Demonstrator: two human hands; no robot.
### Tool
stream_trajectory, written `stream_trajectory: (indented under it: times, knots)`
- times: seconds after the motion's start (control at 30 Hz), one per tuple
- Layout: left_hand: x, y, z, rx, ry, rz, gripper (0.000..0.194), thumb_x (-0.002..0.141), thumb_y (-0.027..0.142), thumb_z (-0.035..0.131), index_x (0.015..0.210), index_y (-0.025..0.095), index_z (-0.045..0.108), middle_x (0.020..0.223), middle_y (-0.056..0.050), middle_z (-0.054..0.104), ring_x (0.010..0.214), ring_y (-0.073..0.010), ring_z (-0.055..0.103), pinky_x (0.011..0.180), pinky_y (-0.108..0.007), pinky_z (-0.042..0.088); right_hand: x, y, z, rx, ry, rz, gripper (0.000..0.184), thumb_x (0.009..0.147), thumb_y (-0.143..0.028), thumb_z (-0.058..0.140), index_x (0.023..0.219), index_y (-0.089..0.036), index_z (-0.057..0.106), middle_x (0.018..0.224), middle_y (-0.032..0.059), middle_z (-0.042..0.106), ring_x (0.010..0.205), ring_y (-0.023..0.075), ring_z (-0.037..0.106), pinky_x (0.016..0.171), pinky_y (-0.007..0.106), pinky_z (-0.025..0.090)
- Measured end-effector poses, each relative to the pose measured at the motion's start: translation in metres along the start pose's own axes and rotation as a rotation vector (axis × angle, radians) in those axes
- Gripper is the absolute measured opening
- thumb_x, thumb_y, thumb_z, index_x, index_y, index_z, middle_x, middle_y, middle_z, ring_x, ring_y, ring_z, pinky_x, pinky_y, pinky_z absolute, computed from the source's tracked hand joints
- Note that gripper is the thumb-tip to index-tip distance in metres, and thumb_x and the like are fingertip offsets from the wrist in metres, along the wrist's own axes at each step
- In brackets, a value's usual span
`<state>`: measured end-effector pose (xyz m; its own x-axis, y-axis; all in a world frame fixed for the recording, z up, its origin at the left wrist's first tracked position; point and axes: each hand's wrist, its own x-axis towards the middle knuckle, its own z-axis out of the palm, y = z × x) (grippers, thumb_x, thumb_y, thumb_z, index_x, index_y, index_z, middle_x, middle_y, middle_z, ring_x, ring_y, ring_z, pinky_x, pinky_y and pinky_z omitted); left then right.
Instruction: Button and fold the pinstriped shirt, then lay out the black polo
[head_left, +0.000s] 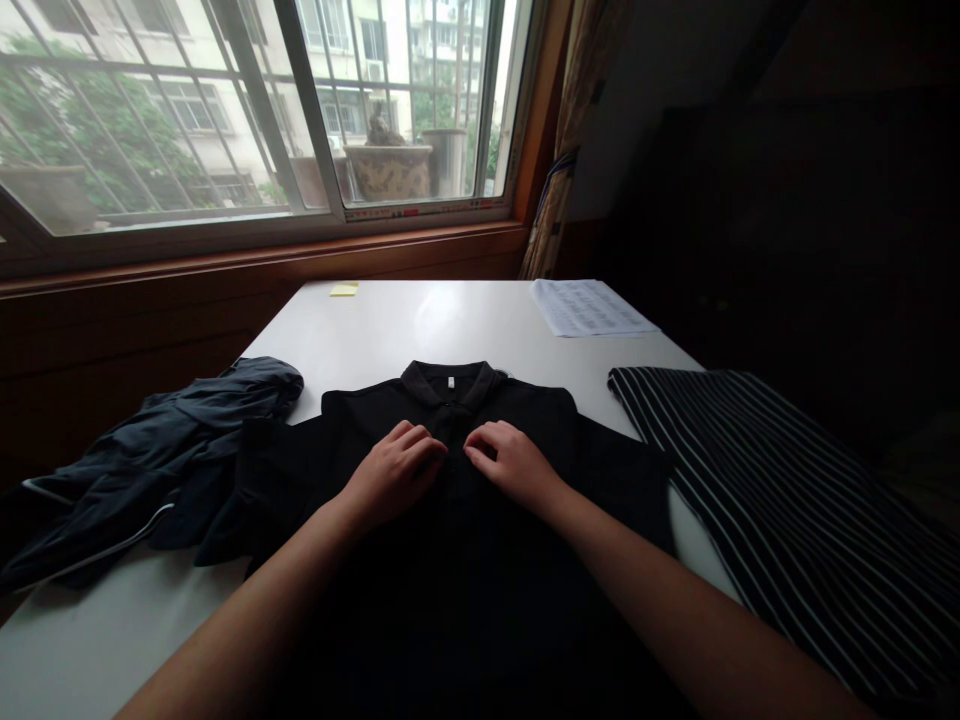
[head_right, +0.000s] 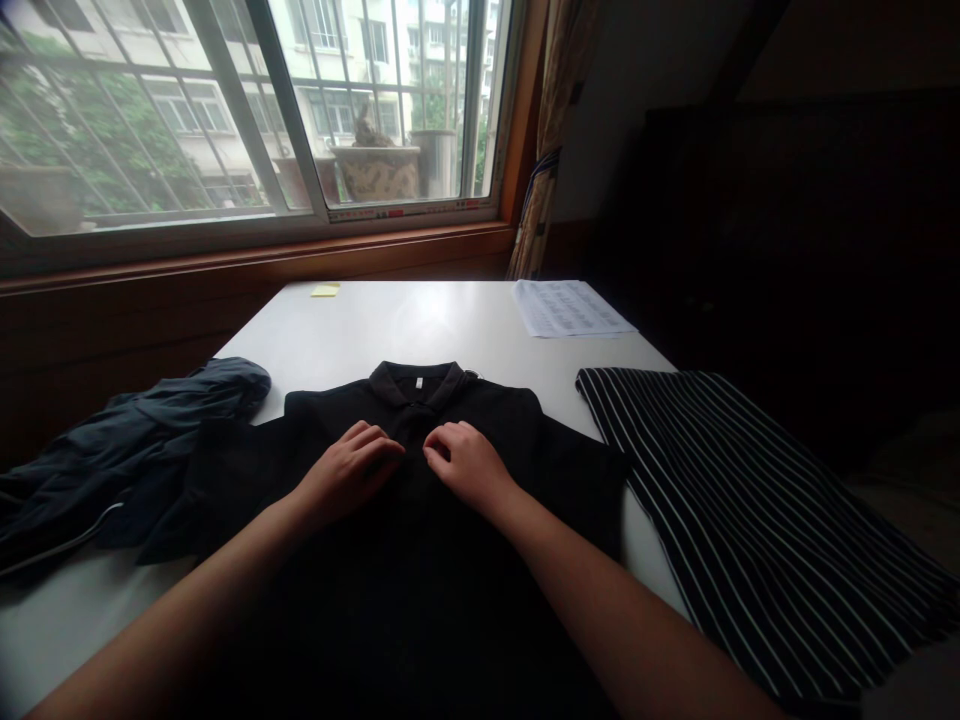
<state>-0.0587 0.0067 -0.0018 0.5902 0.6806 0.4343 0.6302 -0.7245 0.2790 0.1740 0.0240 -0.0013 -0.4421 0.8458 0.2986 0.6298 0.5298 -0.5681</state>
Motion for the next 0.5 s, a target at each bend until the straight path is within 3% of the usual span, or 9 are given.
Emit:
stream_trajectory:
  times: [0.13,0.23,0.33,0.5]
  knots:
    - [0.0018,0.0001,-0.0008,-0.051,0.053,-0.014,0.017,0.092,0.014,0.058,0.107,0.02,0.061,0.108,-0.006,0.068,0.104,-0.0234,0.056,0.094,-0.043,0.051,-0.0009,0.0012,0.0017,0.011,0.001,0.019,0.007,0.088,-0.017,0.064,0.088,-0.022,0.068,0.08,0.0021,0.067,0.082,0.019,0.058,0.076,0.031,0.045]
    - [0.0013,0.0001,-0.0003,-0.075,0.032,0.029,0.02,0.089,0.012,0.059,0.107,0.021,0.062,0.112,-0.006,0.069,0.108,-0.023,0.057,0.096,-0.043,0.052,-0.0024,0.0026,0.0039,0.057,0.032,0.068,0.023,0.088,-0.017,0.063,0.111,-0.023,0.064,0.078,-0.0001,0.063,0.077,0.018,0.058,0.073,0.03,0.046]
    - [0.0006,0.0013,-0.0004,-0.072,0.001,0.068,0.025,0.088,0.009,0.058,0.11,0.021,0.061,0.117,-0.005,0.069,0.112,-0.0223,0.056,0.097,-0.042,0.053,-0.0034,0.0025,0.0046,0.095,0.081,0.047,0.042,0.091,-0.016,0.057,0.132,-0.026,0.052,0.088,0.0008,0.062,0.081,0.0173,0.059,0.077,0.03,0.049]
    - [0.0009,0.0041,-0.0016,-0.021,-0.041,0.113,0.034,0.086,0.006,0.056,0.116,0.02,0.061,0.124,-0.005,0.067,0.112,-0.0224,0.056,0.098,-0.041,0.052,-0.0033,0.0014,0.0036,0.054,0.062,-0.026,0.046,0.097,-0.013,0.045,0.139,-0.031,0.052,0.106,0.0046,0.058,0.091,0.0177,0.06,0.088,0.031,0.05]
